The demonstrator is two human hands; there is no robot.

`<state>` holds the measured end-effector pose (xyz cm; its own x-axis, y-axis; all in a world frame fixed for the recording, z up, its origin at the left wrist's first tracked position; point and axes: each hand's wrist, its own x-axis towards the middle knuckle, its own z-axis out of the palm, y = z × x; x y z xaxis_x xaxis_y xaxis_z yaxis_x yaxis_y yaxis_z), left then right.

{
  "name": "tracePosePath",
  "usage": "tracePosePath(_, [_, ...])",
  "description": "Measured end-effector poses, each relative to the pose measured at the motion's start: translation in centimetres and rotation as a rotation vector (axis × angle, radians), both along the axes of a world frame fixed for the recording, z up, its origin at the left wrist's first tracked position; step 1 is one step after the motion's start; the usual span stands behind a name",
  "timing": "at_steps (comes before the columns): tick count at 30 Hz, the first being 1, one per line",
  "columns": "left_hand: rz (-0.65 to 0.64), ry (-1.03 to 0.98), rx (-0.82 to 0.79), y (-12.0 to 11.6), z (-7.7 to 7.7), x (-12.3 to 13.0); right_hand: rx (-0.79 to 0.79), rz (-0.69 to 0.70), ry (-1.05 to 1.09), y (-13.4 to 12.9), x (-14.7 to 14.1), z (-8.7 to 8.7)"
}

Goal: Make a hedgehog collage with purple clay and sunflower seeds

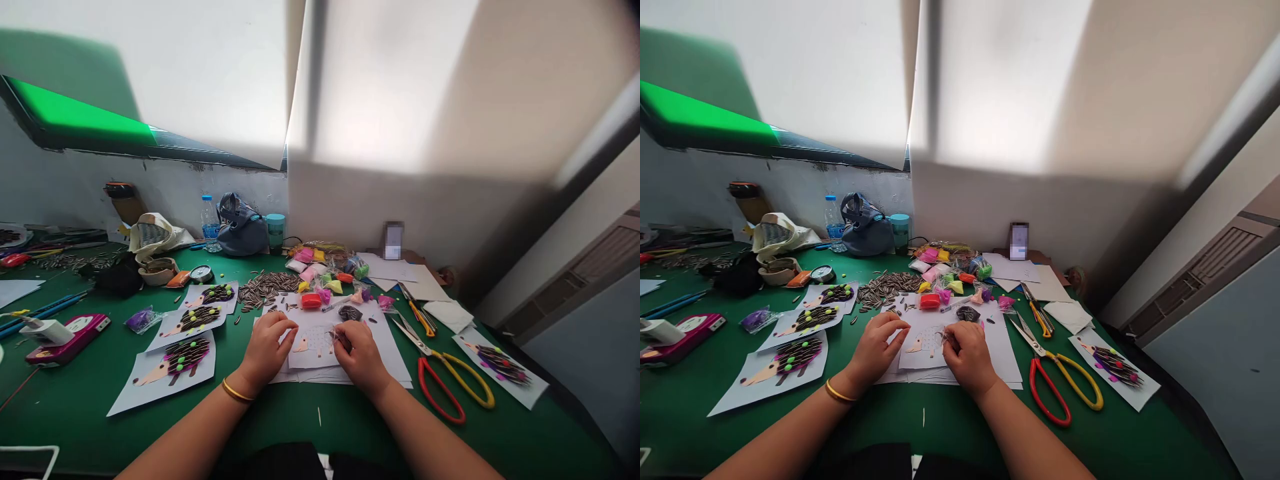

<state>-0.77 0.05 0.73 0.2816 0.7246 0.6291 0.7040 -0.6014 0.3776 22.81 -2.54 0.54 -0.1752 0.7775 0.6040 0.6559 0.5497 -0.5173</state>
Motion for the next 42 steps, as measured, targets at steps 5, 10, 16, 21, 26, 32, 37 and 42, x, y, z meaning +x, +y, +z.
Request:
tracePosePath(5, [0.011, 0.010, -0.011, 0.2, -0.2, -0.1, -0.014, 0.005, 0.000, 0.0, 0.1, -0.1])
tracePosePath(10, [0.019, 0.064, -0.045, 0.1, 0.0, -0.3, -0.027, 0.008, 0.003, 0.0, 0.0, -0.2])
tracePosePath(16, [0.016, 0.094, -0.118, 0.2, 0.1, -0.7, -0.032, 0.009, 0.004, 0.1, 0.1, -0.4])
tracePosePath(21, [-0.069, 0.180, -0.192, 0.0, -0.1, -0.9, -0.032, 0.003, -0.002, 0.1, 0.1, -0.4])
tracePosePath(26, [-0.054, 0.236, -0.284, -0.4, 0.1, -0.9, -0.042, 0.005, 0.005, 0.0, 0.1, -0.2])
tracePosePath(32, [-0.048, 0.230, -0.305, -0.3, 0.1, -1.1, -0.037, 0.010, 0.010, 0.1, 0.1, -0.3])
tracePosePath(37, [-0.045, 0.229, -0.318, -0.3, 0.0, -1.1, -0.043, 0.015, 0.003, 0.1, 0.1, -0.3])
tracePosePath(42, [-0.022, 0.237, -0.328, -0.3, 0.1, -1.1, -0.041, 0.011, 0.002, 0.1, 0.1, -0.2])
